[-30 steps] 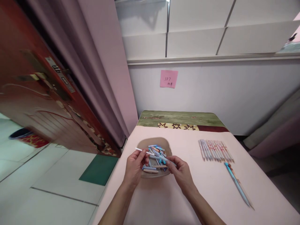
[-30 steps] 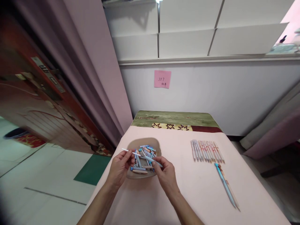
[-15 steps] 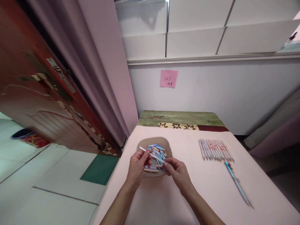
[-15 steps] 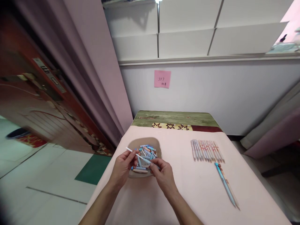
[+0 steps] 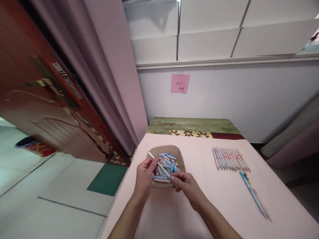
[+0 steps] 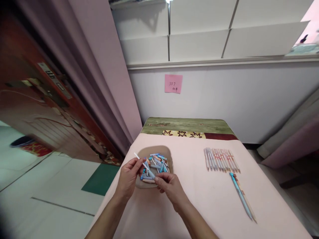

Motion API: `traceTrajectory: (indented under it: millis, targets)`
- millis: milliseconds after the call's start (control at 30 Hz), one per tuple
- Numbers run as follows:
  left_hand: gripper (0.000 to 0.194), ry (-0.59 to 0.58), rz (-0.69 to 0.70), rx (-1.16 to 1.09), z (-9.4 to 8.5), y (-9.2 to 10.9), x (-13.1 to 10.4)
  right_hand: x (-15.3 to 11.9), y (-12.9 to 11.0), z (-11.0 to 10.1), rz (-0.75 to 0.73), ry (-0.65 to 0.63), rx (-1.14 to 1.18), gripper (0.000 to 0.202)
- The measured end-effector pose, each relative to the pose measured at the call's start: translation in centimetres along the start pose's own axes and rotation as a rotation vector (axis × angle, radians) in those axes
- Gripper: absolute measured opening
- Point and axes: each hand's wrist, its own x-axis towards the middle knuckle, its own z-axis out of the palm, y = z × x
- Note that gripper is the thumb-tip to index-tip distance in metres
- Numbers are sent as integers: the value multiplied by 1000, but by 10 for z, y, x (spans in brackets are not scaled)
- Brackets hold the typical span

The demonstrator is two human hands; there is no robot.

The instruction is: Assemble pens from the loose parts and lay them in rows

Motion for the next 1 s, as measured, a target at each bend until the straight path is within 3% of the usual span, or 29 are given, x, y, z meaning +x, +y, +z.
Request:
traceTrajectory:
  millis: [100,200,367,500,567,667,733,867,1000]
  targets:
    - [28,1,28,46,-1,3,-4,0,-3,5,9,-13,72,36]
    - [23,-78,-9,46,-3,0,-8,2,-6,13,8,7,154,37]
    - [39,-161,-66,-148,-7,-7,-16,6,-6,32,-6,45,253,40]
    - [32,-160,-105,-100,-11,-5,-17,17,-5,36,-52,-27,200,36]
    - [26,-69,-43,-164,-20,1,-13,26,-9,23,-109,-10,68,36]
    - [24,134,100,-311,-41,12,-4,41,-20,-10,-293,250,-201,35]
    - [25,203,167,-320,-54,14,1,48,-27,-30,-359,376,-448,30]
    - [26,154,106,-319,-60,-1,4,60,-27,-37,-283,319,-1013,23]
    - [24,77,20,-325,-57,-19,5,81,-17,-11,-196,195,-1202,16]
